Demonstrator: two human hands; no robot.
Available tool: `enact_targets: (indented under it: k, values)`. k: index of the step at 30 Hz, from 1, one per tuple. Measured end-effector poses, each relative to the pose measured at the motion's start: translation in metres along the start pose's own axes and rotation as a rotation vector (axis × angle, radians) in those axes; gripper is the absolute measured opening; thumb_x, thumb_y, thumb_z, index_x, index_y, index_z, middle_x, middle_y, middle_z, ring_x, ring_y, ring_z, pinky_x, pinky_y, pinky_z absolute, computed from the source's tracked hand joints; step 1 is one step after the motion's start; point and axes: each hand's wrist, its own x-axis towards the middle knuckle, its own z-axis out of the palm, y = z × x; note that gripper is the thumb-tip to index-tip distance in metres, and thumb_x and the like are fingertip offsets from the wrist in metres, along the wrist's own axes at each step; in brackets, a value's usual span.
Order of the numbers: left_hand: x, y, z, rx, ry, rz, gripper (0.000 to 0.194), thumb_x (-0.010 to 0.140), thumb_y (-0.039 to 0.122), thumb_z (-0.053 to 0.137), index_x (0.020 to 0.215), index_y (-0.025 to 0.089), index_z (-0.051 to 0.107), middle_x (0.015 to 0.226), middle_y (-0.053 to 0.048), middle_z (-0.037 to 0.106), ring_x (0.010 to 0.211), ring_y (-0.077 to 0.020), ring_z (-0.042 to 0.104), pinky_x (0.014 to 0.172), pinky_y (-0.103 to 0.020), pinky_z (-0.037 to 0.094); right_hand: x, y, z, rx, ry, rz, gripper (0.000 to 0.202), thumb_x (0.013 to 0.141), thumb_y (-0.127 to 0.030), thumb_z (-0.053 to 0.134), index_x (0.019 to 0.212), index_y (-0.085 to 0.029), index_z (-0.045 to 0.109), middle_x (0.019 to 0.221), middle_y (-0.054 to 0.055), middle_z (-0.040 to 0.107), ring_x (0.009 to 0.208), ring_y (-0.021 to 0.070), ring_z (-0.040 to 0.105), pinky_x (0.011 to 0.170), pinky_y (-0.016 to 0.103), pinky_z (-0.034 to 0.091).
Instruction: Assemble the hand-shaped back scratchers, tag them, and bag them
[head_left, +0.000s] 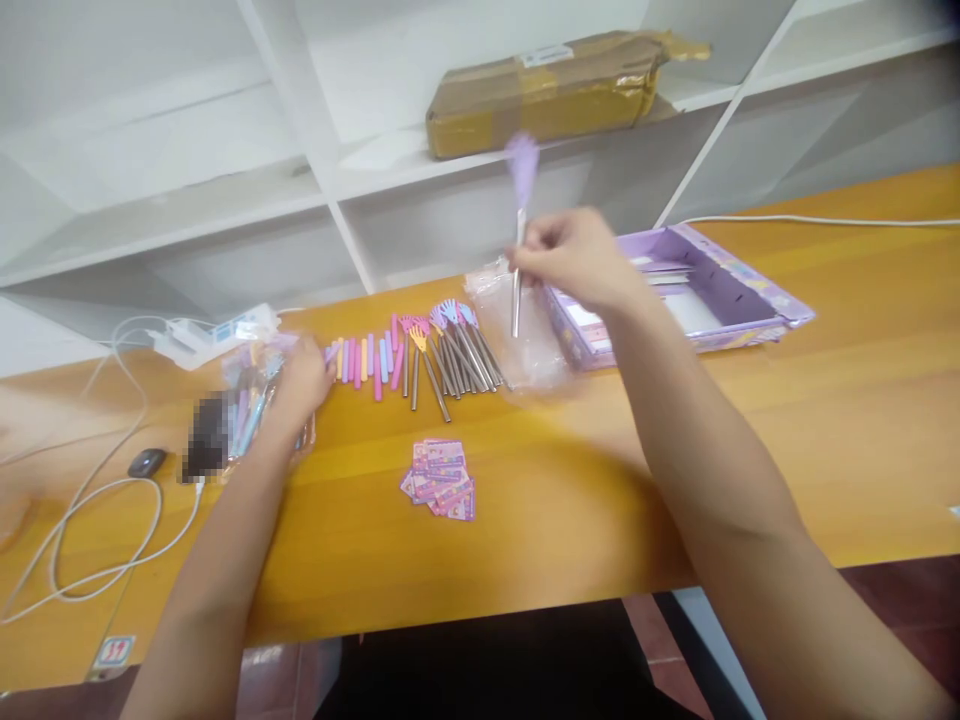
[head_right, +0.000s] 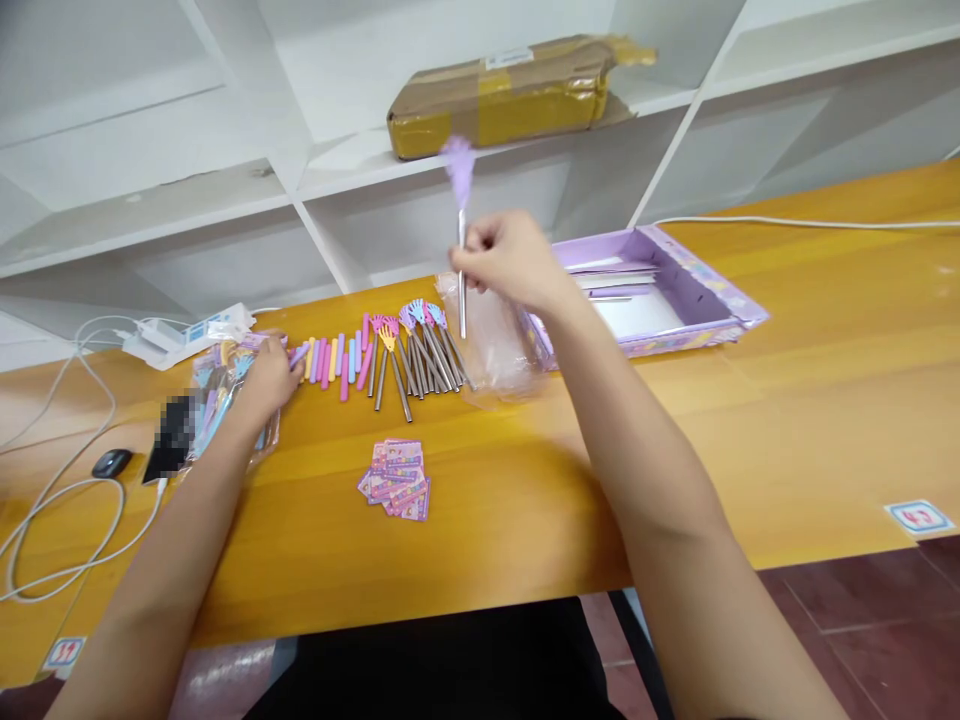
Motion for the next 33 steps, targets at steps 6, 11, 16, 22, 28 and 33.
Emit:
enact_targets:
  k: [6,11,16,22,28,33]
  values:
    - [-0.003,0.002,-0.002,-0.012,0.040,0.023,0.060,0.100,0.031,0.058,0.152,0.003,0.046,0.146,-0.030,0.061,0.138,-0.0400,0.063,0.113,-0.049,0.054,0.007,0.038,0.091,-0.600,-0.370,-0.081,0.016,0.105,-0.020,0.056,0.098,-0.016,0.070,0.096,0.016,0.078,0.084,0.0224,0.068,0.076,0.032,0.044]
    - [0.004,-0.028,-0.031,0.064,0.005,-0.094,0.039,0.106,0.039,0.049,0.128,0.012,0.068,0.135,-0.028,0.072,0.127,-0.0428,0.070,0.110,-0.057,0.056,0.002,0.057,0.112,-0.677,-0.414,-0.103,0.035,0.112,-0.033,0.048,0.117,-0.012,0.075,0.111,0.025,0.079,0.100,0.0316,0.073,0.082,0.035,0.043]
    - [0.008,-0.058,-0.045,0.131,-0.217,-0.210,0.040,0.099,0.053,0.061,0.105,0.015,0.073,0.117,-0.026,0.080,0.113,-0.0464,0.075,0.097,-0.056,0.060,0.006,0.058,0.103,-0.691,-0.395,-0.131,0.046,0.115,-0.043,0.041,0.109,-0.014,0.076,0.106,0.020,0.078,0.093,0.0286,0.069,0.083,0.036,0.042]
    - [0.011,-0.055,-0.029,0.133,-0.297,-0.225,0.048,0.092,0.053,0.069,0.117,0.011,0.072,0.136,-0.031,0.073,0.128,-0.0523,0.070,0.104,-0.057,0.058,0.006,0.047,0.099,-0.671,-0.357,-0.165,0.043,0.114,-0.041,0.042,0.100,-0.017,0.075,0.089,0.014,0.072,0.079,0.0240,0.060,0.076,0.038,0.036]
    - [0.011,-0.051,-0.034,0.071,-0.313,-0.245,0.039,0.089,0.043,0.072,0.117,0.015,0.072,0.113,-0.021,0.077,0.113,-0.0432,0.075,0.094,-0.049,0.061,0.002,0.033,0.092,-0.616,-0.312,-0.191,0.035,0.111,-0.037,0.046,0.089,-0.020,0.067,0.080,0.010,0.064,0.072,0.0211,0.050,0.073,0.039,0.031]
    - [0.005,-0.038,-0.059,-0.113,-0.196,-0.196,0.058,0.093,0.040,0.069,0.142,0.010,0.061,0.117,-0.019,0.076,0.109,-0.0375,0.074,0.094,-0.049,0.062,-0.004,0.016,0.085,-0.540,-0.271,-0.223,0.031,0.110,-0.034,0.049,0.083,-0.022,0.058,0.071,0.004,0.056,0.064,0.0176,0.039,0.069,0.039,0.028]
